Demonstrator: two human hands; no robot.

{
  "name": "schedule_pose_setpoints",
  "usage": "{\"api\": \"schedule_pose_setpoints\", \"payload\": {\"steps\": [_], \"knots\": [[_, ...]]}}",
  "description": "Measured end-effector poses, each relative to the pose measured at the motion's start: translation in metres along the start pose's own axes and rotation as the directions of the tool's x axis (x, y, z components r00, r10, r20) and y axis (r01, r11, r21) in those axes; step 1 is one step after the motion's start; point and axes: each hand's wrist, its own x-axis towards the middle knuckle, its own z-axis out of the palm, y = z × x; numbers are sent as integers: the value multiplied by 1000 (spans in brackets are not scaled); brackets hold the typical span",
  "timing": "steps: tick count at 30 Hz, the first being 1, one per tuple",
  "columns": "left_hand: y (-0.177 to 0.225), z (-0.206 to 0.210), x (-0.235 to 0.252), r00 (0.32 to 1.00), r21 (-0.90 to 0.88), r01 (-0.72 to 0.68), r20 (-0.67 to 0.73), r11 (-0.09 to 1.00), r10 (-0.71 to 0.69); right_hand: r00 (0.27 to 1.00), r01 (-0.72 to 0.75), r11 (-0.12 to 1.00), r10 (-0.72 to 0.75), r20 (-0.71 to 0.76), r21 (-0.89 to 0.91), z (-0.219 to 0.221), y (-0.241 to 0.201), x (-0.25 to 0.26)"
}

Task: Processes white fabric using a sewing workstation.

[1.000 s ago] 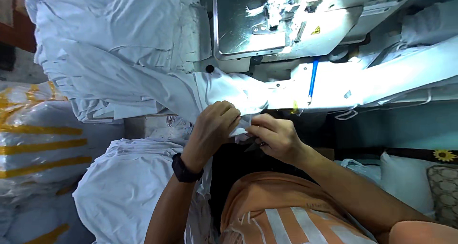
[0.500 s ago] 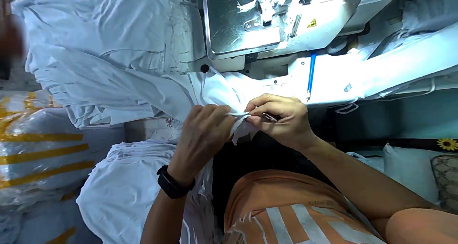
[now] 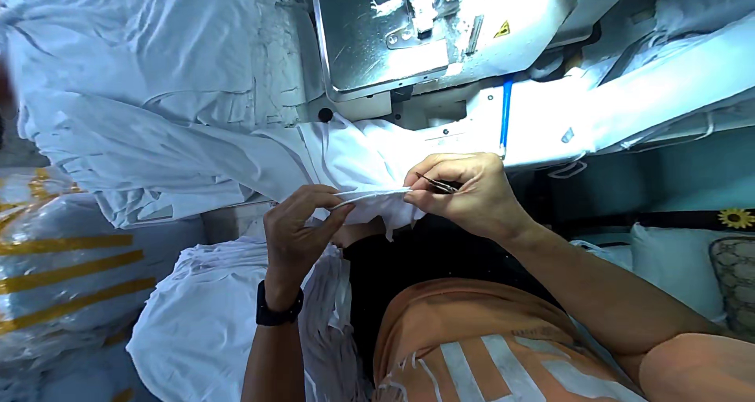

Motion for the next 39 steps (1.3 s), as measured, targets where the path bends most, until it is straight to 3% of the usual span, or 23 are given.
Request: {"api": "schedule_pose_setpoints", "payload": {"steps": [3, 5, 7, 8, 10, 12, 14, 15, 17, 21, 24, 27, 31, 39], "knots": [[1, 13, -3, 973, -230, 110, -173, 967, -152, 999, -29, 1000, 29, -44, 8, 5, 0, 0], [8, 30, 2, 901, -512, 181, -256, 840, -350, 997, -24, 1000, 25, -69, 11, 7, 2, -1], [14, 45, 10, 834, -671, 188, -276, 717, -477, 998, 13, 994, -20, -65, -107, 0, 2, -2], [16, 50, 14, 834, -677, 178, -281, 714, -474, 997, 17, 966, -36, -67, -258, -9, 1, -4], [17, 59, 22, 887, -567, 146, -288, 810, -361, 993, -77, 801, 4, -122, -594, -37, -1, -6], [18, 72, 29, 950, -377, 104, -238, 920, -204, 939, -338, 529, 240, -245, -778, -64, -3, -3], [18, 92, 35, 981, -226, 71, -160, 971, -109, 765, -543, 271, 551, -335, -795, -81, -3, 9], [15, 103, 38, 988, -175, 59, -130, 983, -82, 693, -589, 227, 634, -342, -776, -86, 0, 14], [5, 121, 42, 995, -117, 58, -74, 991, -67, 677, -618, 293, 669, -305, -729, -91, 9, 15], [-9, 135, 44, 994, -91, 105, -32, 990, -108, 761, -603, 536, 608, -225, -590, -98, 15, -9], [-11, 135, 45, 995, -59, 96, -31, 994, -98, 782, -621, 738, 608, -139, -264, -92, 12, -22], [-11, 138, 45, 996, -19, 74, -41, 997, -75, 906, -338, 941, 331, -264, 20, -58, 22, -27], [-11, 142, 44, 997, 36, 37, -65, 999, -35, 900, 6, 998, 24, -435, 68, -22, 48, -14], [-15, 148, 45, 992, 19, 11, -123, 1000, -9, 904, 57, 998, -43, -426, 20, -7, 62, -9]]}}
